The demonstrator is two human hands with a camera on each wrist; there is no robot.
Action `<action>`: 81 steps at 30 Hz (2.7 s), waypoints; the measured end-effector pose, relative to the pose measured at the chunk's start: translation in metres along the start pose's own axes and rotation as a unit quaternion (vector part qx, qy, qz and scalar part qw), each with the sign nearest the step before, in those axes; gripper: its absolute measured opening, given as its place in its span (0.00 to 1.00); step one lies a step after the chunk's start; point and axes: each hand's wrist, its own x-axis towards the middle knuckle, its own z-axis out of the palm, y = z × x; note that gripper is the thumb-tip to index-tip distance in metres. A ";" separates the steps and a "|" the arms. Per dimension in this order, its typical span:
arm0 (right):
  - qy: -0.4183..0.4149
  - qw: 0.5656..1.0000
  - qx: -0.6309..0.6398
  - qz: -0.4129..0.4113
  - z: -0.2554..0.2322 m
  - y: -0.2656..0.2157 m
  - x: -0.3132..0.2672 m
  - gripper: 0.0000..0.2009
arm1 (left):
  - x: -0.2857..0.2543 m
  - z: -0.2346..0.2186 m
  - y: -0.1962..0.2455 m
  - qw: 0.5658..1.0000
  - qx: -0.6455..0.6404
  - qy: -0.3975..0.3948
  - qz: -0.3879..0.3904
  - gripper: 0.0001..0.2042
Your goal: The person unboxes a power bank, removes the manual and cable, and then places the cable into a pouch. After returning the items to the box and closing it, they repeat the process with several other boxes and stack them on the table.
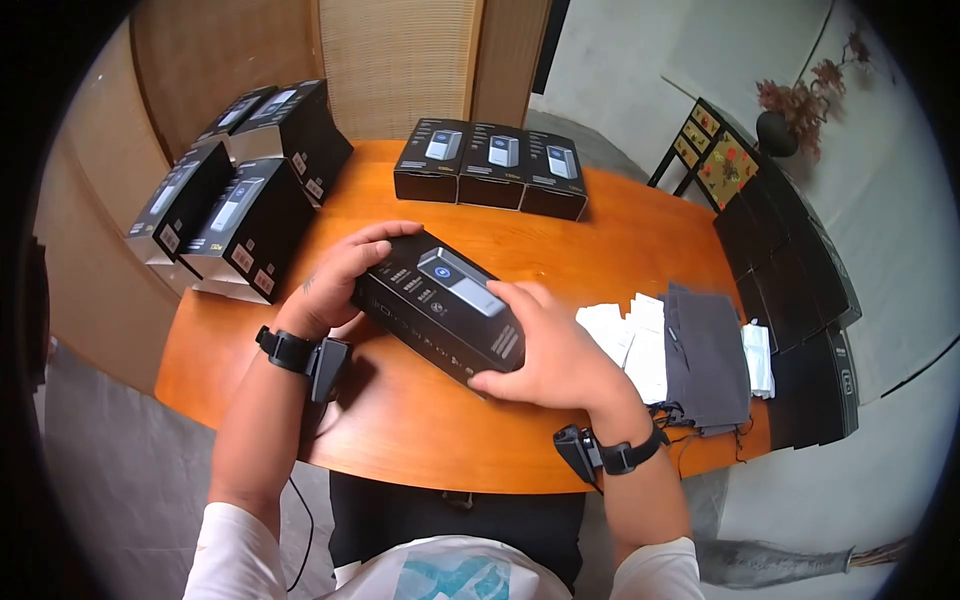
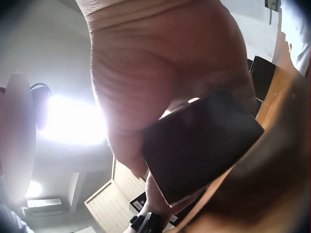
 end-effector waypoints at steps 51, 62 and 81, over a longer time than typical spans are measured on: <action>0.114 0.957 -0.101 0.249 -0.131 0.212 0.120 0.40 | 0.036 -0.017 -0.042 0.989 -0.075 0.118 -0.053 0.19; 0.082 0.993 0.008 0.082 -0.084 0.061 0.056 0.26 | 0.033 -0.015 -0.046 0.993 -0.063 0.101 -0.025 0.18; 0.433 0.711 -0.342 0.436 -0.380 0.152 -0.177 0.43 | 0.023 -0.016 -0.041 0.996 -0.007 0.084 -0.021 0.11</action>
